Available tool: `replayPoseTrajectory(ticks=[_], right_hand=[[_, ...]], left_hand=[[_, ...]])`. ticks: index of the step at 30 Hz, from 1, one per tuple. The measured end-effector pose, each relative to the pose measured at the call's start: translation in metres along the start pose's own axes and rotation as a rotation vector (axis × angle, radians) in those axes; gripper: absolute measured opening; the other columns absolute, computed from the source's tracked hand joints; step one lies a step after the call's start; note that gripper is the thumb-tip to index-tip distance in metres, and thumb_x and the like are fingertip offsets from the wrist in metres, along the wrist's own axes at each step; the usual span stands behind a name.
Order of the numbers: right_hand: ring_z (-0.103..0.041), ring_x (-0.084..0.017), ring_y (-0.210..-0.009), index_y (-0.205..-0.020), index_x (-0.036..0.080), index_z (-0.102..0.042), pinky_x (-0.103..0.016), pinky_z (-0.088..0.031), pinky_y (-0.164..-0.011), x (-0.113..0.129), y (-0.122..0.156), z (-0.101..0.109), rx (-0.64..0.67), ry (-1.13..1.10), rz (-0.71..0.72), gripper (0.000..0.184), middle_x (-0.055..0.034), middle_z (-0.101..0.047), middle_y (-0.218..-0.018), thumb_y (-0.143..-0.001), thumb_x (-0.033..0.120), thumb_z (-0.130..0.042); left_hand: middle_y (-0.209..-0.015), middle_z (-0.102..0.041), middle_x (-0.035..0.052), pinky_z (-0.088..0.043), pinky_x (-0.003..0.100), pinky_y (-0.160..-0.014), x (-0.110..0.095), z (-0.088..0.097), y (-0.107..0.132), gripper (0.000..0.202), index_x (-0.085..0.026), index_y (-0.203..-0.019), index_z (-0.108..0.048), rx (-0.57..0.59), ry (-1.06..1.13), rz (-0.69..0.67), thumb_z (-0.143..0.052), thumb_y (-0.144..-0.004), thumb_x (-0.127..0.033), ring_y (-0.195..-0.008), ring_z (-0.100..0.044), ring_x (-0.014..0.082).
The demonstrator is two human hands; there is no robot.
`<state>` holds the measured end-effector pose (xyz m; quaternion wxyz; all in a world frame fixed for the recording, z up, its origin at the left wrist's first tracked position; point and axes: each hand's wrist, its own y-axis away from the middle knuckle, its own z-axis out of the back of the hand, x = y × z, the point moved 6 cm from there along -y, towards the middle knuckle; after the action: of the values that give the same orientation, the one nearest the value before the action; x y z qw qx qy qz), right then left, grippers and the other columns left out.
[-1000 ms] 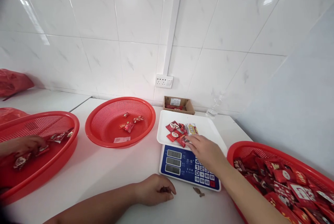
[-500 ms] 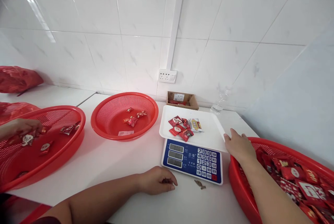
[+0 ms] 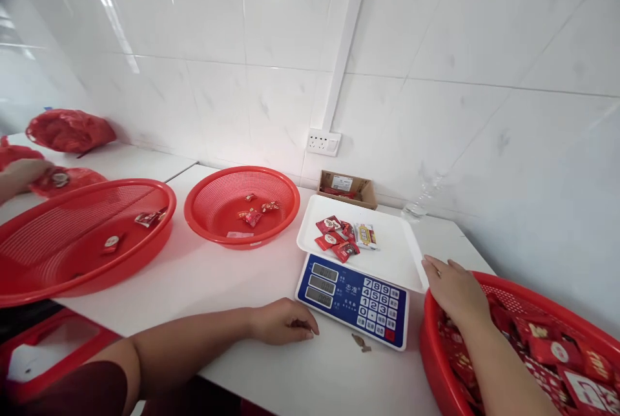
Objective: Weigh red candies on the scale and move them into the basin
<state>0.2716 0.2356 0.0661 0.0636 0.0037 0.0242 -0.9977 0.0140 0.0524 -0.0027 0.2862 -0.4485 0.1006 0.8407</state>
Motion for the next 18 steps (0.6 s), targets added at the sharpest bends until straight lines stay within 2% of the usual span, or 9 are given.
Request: replayPoseTrajectory(ticks=[2, 3, 6, 8, 10, 12, 14, 16, 18], right_hand=[[-0.045, -0.028, -0.120, -0.119, 0.015, -0.057, -0.037, -0.034, -0.099, -0.003, -0.003, -0.006, 0.011, 0.020, 0.017, 0.056, -0.0059, -0.056, -0.125, -0.087, 0.033, -0.014], [-0.045, -0.028, -0.119, -0.118, 0.016, -0.057, -0.038, -0.034, -0.099, -0.005, -0.005, -0.008, 0.016, 0.028, 0.025, 0.056, -0.0050, -0.057, -0.125, -0.086, 0.033, -0.014], [-0.044, -0.028, -0.120, -0.120, 0.017, -0.056, -0.039, -0.035, -0.099, -0.011, -0.012, -0.015, 0.022, 0.038, 0.031, 0.058, -0.0044, -0.057, -0.125, -0.086, 0.035, -0.013], [-0.043, -0.028, -0.122, -0.122, 0.016, -0.054, -0.039, -0.034, -0.100, -0.014, -0.014, -0.018, 0.025, 0.035, 0.033, 0.059, -0.0045, -0.055, -0.127, -0.085, 0.036, -0.012], [-0.043, -0.029, -0.121, -0.123, 0.016, -0.054, -0.039, -0.034, -0.100, -0.015, -0.015, -0.020, 0.018, 0.030, 0.039, 0.059, -0.0056, -0.053, -0.129, -0.085, 0.036, -0.014], [-0.043, -0.029, -0.121, -0.123, 0.015, -0.053, -0.040, -0.035, -0.100, -0.015, -0.015, -0.020, 0.008, 0.036, 0.042, 0.058, -0.0067, -0.053, -0.129, -0.085, 0.036, -0.015], [-0.042, -0.029, -0.122, -0.124, 0.015, -0.053, -0.040, -0.034, -0.100, -0.015, -0.015, -0.021, 0.005, 0.056, 0.049, 0.058, -0.0065, -0.053, -0.129, -0.085, 0.036, -0.014], [-0.040, -0.029, -0.123, -0.125, 0.014, -0.051, -0.040, -0.032, -0.100, -0.014, -0.015, -0.022, 0.011, 0.067, 0.061, 0.059, -0.0059, -0.052, -0.130, -0.085, 0.035, -0.013], [-0.040, -0.031, -0.123, -0.124, 0.012, -0.052, -0.042, -0.032, -0.100, -0.015, -0.015, -0.023, -0.004, 0.031, 0.073, 0.060, -0.0073, -0.053, -0.129, -0.085, 0.035, -0.014]], left_hand=[[-0.090, -0.066, 0.0044, -0.046, 0.019, -0.071, -0.012, 0.010, 0.003, 0.020, -0.018, -0.098, -0.064, -0.030, -0.075, -0.054, -0.051, -0.083, -0.021, -0.077, -0.061, 0.0125], [-0.092, -0.066, 0.0050, -0.046, 0.020, -0.074, -0.019, 0.019, 0.005, 0.021, -0.019, -0.098, -0.064, -0.083, -0.120, -0.074, -0.049, -0.084, -0.021, -0.081, -0.061, 0.0133], [-0.099, -0.064, 0.0072, -0.045, 0.024, -0.083, -0.034, 0.061, 0.016, 0.024, -0.018, -0.103, -0.060, -0.369, -0.261, -0.083, -0.044, -0.087, -0.025, -0.092, -0.059, 0.0152], [-0.101, -0.063, 0.0079, -0.045, 0.027, -0.085, -0.038, 0.095, 0.028, 0.025, -0.017, -0.104, -0.059, -0.580, -0.390, -0.030, -0.042, -0.089, -0.027, -0.095, -0.057, 0.0164], [-0.105, -0.061, 0.0082, -0.044, 0.032, -0.088, -0.039, 0.125, 0.040, 0.025, -0.018, -0.105, -0.058, -0.715, -0.560, 0.051, -0.042, -0.089, -0.028, -0.100, -0.055, 0.0187], [-0.111, -0.059, 0.0086, -0.040, 0.038, -0.094, -0.036, 0.147, 0.050, 0.026, -0.019, -0.108, -0.057, -0.752, -0.722, 0.155, -0.044, -0.088, -0.030, -0.108, -0.051, 0.0221], [-0.117, -0.057, 0.0089, -0.032, 0.045, -0.101, -0.028, 0.162, 0.060, 0.031, -0.019, -0.113, -0.055, -0.728, -0.826, 0.278, -0.046, -0.087, -0.035, -0.116, -0.045, 0.0257], [-0.122, -0.055, 0.0086, -0.025, 0.050, -0.104, -0.019, 0.167, 0.068, 0.037, -0.020, -0.118, -0.051, -0.668, -0.859, 0.391, -0.044, -0.088, -0.041, -0.122, -0.040, 0.0281], [-0.124, -0.054, 0.0076, -0.021, 0.053, -0.105, -0.012, 0.165, 0.076, 0.041, -0.021, -0.122, -0.048, -0.594, -0.852, 0.457, -0.039, -0.089, -0.045, -0.125, -0.037, 0.0280]])
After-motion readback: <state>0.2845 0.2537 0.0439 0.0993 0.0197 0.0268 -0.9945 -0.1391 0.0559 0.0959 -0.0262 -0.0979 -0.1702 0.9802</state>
